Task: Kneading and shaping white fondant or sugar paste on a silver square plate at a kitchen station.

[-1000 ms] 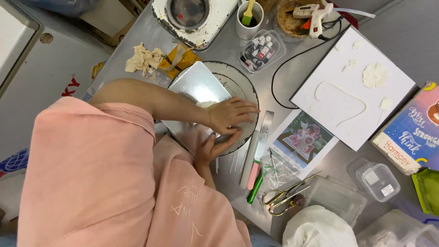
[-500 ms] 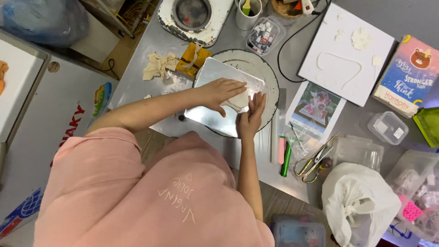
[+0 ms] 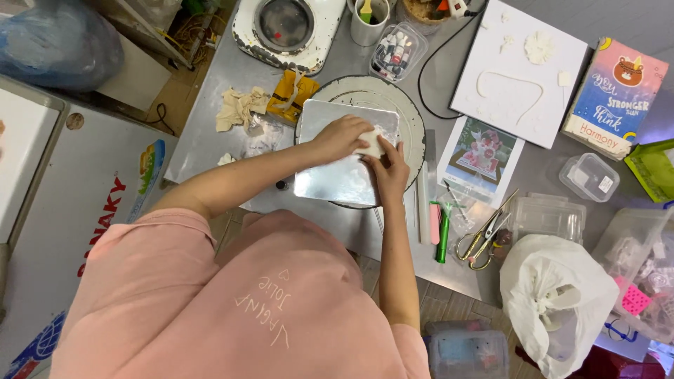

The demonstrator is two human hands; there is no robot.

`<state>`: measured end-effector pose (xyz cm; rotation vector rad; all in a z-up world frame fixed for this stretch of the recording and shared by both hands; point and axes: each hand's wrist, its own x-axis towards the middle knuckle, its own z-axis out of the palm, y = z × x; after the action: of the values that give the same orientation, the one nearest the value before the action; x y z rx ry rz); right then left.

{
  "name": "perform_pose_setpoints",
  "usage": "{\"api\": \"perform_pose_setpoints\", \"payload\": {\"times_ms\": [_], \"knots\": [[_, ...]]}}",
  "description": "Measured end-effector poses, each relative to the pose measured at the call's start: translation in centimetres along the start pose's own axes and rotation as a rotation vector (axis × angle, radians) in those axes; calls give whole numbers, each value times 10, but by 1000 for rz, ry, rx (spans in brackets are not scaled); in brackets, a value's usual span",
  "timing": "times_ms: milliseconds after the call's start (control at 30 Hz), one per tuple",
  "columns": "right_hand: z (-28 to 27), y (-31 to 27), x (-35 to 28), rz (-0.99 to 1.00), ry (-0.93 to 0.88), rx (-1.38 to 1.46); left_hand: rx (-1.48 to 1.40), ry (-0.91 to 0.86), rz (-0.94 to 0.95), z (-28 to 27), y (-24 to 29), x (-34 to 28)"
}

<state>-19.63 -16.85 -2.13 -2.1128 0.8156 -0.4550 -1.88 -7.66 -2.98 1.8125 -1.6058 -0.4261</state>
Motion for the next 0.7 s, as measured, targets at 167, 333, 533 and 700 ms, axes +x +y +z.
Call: {"api": "perform_pose_setpoints", "payload": {"times_ms": [167,333,533,700], "knots": [[-4,-20,13,90,164,233,-48,-31,-196,-10,1,25],[-13,-14,43,223,146,233,-222,-237,-297,-32,-4,33],[-25,4,90,291,-225,59,-72,-301,-151,-31,-11,53],[-33,-14,122,333,-562,-314,-34,-522,-368,-36,-7,76]]}}
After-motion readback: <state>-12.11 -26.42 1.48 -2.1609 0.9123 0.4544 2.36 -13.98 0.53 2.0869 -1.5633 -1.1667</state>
